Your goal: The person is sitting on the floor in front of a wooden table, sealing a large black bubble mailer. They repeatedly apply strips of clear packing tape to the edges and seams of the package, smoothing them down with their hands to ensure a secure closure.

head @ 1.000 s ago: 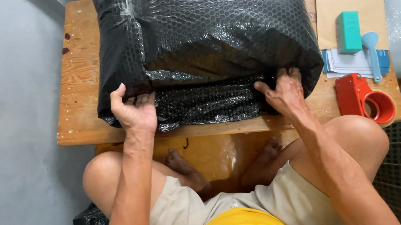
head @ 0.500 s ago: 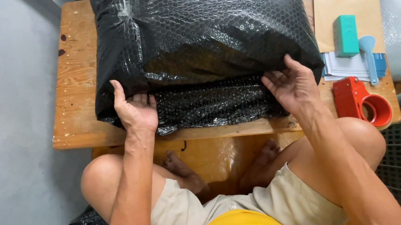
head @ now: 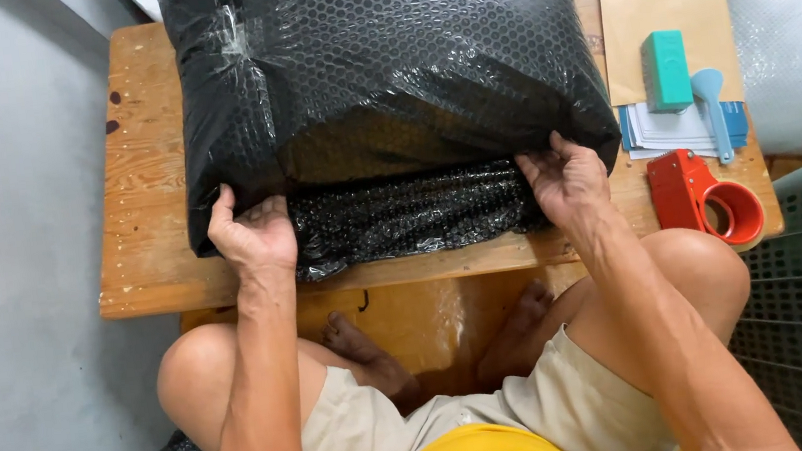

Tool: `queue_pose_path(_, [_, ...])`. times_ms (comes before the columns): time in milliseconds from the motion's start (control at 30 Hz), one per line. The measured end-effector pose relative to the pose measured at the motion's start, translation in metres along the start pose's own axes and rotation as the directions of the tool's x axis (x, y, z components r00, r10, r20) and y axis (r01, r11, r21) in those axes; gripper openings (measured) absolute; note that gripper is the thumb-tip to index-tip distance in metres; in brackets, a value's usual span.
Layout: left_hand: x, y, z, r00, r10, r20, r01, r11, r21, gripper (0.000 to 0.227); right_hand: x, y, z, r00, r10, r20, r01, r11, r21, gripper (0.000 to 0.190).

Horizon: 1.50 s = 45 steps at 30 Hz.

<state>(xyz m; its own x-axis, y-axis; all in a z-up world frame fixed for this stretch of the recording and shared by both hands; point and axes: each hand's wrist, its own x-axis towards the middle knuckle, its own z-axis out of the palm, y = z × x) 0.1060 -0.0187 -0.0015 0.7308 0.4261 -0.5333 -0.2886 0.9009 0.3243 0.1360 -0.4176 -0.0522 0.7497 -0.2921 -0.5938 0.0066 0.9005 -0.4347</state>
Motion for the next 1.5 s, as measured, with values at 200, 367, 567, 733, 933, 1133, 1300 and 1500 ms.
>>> queue_pose_path(200, [-0.01,0.001,0.012,0.999,0.011,-0.053,-0.012,1.0,-0.012,0.081,0.0,-0.01,0.002,0.996,0.086,0.009,-0.086,0.996,-0.037,0.056])
queue_pose_path(367, [-0.026,-0.007,0.023,1.0,0.026,-0.015,-0.025,0.998,0.054,0.091,-0.099,-0.043,0.024,0.981,0.16,0.113,-0.091,0.884,-0.459,0.068])
queue_pose_path(567, [-0.011,-0.001,0.008,0.998,-0.017,-0.057,0.03,0.971,0.237,0.105,-0.159,-0.118,-0.015,0.561,-0.358,0.746,0.674,-0.325,-0.663,0.032])
queue_pose_path(733, [-0.028,0.002,0.021,0.991,-0.056,-0.122,0.093,0.942,0.322,0.097,-0.13,-0.167,-0.074,0.611,-0.403,0.682,0.258,-0.713,-0.652,0.033])
queue_pose_path(933, [-0.043,0.011,0.013,0.982,-0.166,-0.09,0.182,0.963,0.199,0.067,-0.063,-0.162,-0.122,0.884,-0.335,0.326,-0.177,-0.885,-0.43,0.086])
queue_pose_path(1133, [-0.106,-0.032,-0.006,0.95,-0.29,0.119,0.171,0.797,0.579,0.098,-0.093,-0.183,-0.096,0.889,-0.292,0.352,-0.117,-0.889,-0.442,0.066])
queue_pose_path(1300, [-0.164,-0.074,0.002,0.808,-0.526,0.267,0.053,0.515,0.855,0.082,-0.195,-0.203,-0.051,0.804,-0.369,0.467,0.394,-0.257,-0.882,0.028])
queue_pose_path(1500, [-0.193,-0.103,-0.02,0.521,-0.792,0.319,0.289,0.515,0.807,0.093,-0.261,-0.142,-0.056,0.892,-0.2,0.405,0.451,0.344,-0.824,0.025])
